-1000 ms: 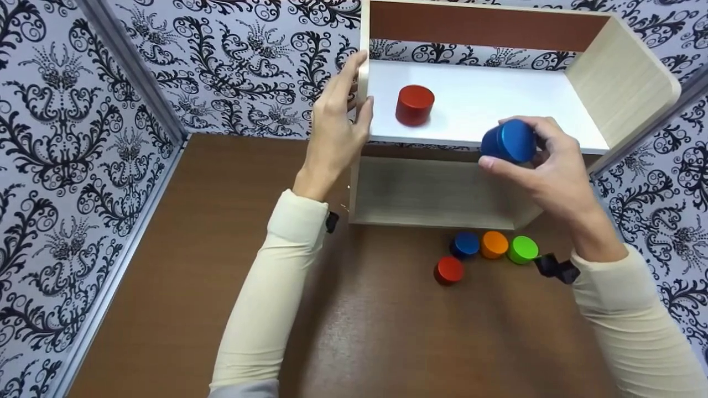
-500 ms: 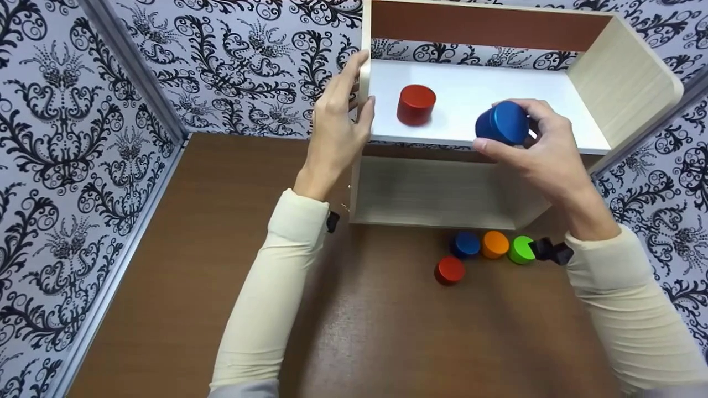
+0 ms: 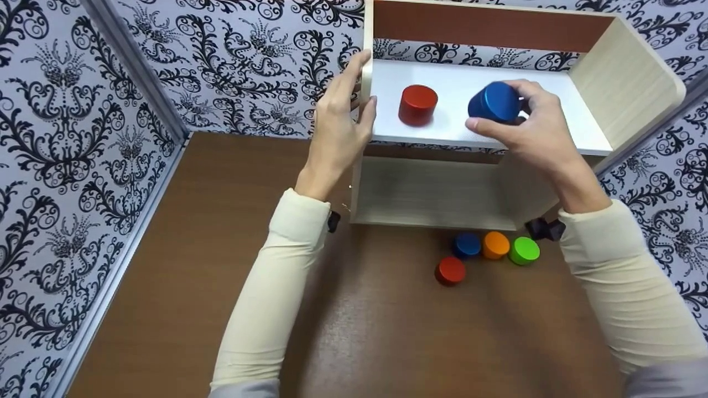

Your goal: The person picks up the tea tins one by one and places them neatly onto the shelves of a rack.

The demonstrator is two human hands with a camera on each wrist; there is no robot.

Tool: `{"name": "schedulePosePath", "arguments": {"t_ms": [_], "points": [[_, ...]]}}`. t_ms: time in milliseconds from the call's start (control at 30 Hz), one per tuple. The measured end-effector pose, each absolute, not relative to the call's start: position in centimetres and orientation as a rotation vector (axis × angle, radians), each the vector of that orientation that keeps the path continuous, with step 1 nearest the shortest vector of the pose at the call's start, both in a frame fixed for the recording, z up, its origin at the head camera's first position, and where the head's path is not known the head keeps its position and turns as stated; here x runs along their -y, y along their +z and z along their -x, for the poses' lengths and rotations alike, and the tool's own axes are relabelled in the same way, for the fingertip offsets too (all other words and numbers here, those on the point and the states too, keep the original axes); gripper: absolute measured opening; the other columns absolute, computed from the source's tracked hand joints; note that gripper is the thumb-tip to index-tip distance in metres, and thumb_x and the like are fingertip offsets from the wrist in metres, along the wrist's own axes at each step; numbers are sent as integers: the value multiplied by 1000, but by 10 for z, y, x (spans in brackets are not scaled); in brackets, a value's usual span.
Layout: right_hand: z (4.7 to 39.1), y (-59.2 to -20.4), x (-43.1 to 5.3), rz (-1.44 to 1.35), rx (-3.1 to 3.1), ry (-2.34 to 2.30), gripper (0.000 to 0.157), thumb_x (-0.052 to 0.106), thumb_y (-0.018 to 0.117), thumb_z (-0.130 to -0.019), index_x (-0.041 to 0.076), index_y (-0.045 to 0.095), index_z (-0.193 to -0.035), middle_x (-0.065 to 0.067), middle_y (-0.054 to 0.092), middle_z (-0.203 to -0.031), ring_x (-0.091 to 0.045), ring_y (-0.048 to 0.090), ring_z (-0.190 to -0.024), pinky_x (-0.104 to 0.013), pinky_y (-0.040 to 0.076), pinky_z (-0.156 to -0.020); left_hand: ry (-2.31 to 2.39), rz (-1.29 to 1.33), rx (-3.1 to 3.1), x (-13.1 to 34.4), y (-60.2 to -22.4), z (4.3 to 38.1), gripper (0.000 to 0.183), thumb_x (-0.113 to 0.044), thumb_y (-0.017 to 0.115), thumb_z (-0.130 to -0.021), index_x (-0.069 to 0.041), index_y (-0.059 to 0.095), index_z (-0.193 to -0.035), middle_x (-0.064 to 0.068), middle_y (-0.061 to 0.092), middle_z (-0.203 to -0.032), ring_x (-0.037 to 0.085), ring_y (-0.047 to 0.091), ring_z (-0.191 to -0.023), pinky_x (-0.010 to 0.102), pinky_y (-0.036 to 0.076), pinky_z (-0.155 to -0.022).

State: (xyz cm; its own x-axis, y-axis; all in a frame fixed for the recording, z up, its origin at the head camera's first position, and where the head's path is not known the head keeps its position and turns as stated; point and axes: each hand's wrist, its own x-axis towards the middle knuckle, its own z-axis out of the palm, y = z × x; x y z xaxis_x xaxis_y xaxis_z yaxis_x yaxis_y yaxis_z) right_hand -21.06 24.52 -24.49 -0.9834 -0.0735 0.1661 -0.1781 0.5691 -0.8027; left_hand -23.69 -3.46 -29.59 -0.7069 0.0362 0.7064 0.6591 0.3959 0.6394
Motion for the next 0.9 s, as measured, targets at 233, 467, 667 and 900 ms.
{"name": "schedulePosePath", "arguments": {"t_ms": [233,467,667,900], "points": [[221,-239,-240,-199,2712,1333,75,35,81,-87,8,48,-148,-12,42,-148,-31,40,-130,-38,52,-109,-1323,599,2041,35,-296,238,59,4,65,-93,-1,46,-149,21,60,-129,25,60,-119,19,56,-95],[232,-240,-237,-144,2744,1319,78,37,81,-87,8,45,-150,-13,38,-151,-32,36,-133,-42,50,-111,-1320,600,2043,34,-297,238,59,4,65,-93,-1,46,-149,21,60,-127,25,60,-118,19,56,-94],[241,-243,-237,-100,2772,1276,82,40,80,-86,8,43,-152,-15,35,-153,-30,33,-133,-39,48,-109,-1330,598,2054,34,-297,238,59,4,64,-93,-2,45,-149,21,60,-127,26,60,-119,19,57,-94],[249,-250,-239,-111,2795,1261,80,40,80,-86,6,46,-150,-16,36,-152,-30,30,-135,-42,43,-114,-1325,598,2048,35,-297,238,60,4,65,-93,-1,45,-149,22,60,-127,26,60,-119,19,57,-95]]}}
